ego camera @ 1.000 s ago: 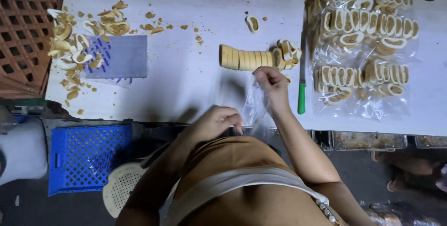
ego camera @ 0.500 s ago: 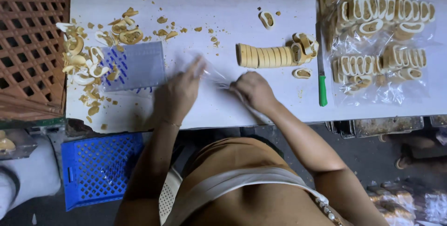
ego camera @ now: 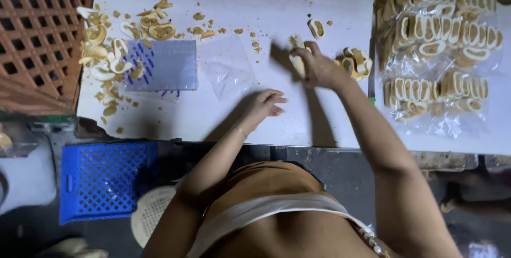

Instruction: The person places small pieces of bread into plastic bags by hand and with a thin metal blade, organizing them on a work table in a bakery.

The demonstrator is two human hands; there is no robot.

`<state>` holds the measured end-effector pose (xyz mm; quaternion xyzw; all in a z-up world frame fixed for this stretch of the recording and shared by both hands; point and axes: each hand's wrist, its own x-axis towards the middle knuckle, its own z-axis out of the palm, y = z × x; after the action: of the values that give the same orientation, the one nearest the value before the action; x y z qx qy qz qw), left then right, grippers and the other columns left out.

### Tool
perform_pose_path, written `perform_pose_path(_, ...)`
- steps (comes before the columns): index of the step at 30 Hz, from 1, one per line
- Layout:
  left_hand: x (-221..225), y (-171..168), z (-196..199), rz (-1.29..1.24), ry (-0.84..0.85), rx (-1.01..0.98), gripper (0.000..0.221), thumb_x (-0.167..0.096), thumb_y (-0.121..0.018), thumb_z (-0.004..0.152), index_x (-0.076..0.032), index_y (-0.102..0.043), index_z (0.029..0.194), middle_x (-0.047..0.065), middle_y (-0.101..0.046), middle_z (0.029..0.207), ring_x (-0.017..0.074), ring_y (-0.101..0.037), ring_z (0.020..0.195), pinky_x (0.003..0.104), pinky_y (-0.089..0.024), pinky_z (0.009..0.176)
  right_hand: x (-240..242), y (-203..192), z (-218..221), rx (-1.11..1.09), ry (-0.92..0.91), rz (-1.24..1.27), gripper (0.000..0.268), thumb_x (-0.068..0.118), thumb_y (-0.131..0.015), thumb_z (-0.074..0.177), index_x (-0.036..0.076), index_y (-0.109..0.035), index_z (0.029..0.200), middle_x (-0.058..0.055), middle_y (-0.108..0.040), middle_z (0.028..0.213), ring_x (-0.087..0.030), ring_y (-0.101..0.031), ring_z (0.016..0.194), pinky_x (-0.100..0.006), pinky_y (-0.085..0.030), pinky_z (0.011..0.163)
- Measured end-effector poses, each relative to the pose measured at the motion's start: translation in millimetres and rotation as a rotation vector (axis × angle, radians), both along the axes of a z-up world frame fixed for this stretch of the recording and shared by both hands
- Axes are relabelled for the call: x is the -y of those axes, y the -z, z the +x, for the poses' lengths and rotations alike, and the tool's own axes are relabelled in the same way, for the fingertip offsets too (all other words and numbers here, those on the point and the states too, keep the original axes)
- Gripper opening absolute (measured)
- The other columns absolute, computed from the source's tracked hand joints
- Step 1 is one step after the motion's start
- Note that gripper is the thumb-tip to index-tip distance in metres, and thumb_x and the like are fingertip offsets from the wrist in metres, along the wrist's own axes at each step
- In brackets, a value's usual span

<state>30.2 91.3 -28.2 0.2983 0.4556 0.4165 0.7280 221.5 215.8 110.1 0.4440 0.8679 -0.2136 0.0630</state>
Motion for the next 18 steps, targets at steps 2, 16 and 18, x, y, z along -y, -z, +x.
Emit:
perform_pose_path(2,-6.0,5.8,15.4,-0.017,-0.053,0.228,0.024,-0.022,-0.057,0.101,-0.006,-0.06,0.118,0.003,-0.075,0.104,0.0139,-0.074,0.086,0.028,-0.063,0.08,31.4,27.2,9.7,-0.411,-0.037,0.028,0.1,0.007,-0.086,0.075,0.028,-0.02,0.149,-0.023,-0.035,0.15,-0.042,-0.054,0.125,-0.049,-0.054,0.101)
perform_pose_path(16,28.9,-5.8,48.1,1.021,-0.288,-1.514,0.14,-0.067,-0.087,0.042,0.0,-0.03,0.151,0.036,-0.055,0.14,0.0484,-0.054,0.124,0.053,-0.043,0.103,113.3,112.3,31.3,-0.835,0.104,0.26,0.066,0.0,-0.082,0.081,0.001,-0.041,0.133,-0.027,-0.059,0.127,-0.034,-0.062,0.116,-0.042,-0.054,0.096)
perform_pose_path(18,21.0,15.4,52.7,0.825,-0.164,-1.152,0.127,-0.036,-0.094,0.072,-0.009,-0.009,0.162,0.031,-0.046,0.153,0.0457,-0.051,0.135,0.047,-0.039,0.116,110.0,109.1,28.2,-0.868,0.262,0.045,0.062,0.002,-0.083,0.082,0.002,-0.043,0.129,-0.023,-0.063,0.121,-0.032,-0.066,0.112,-0.042,-0.056,0.095)
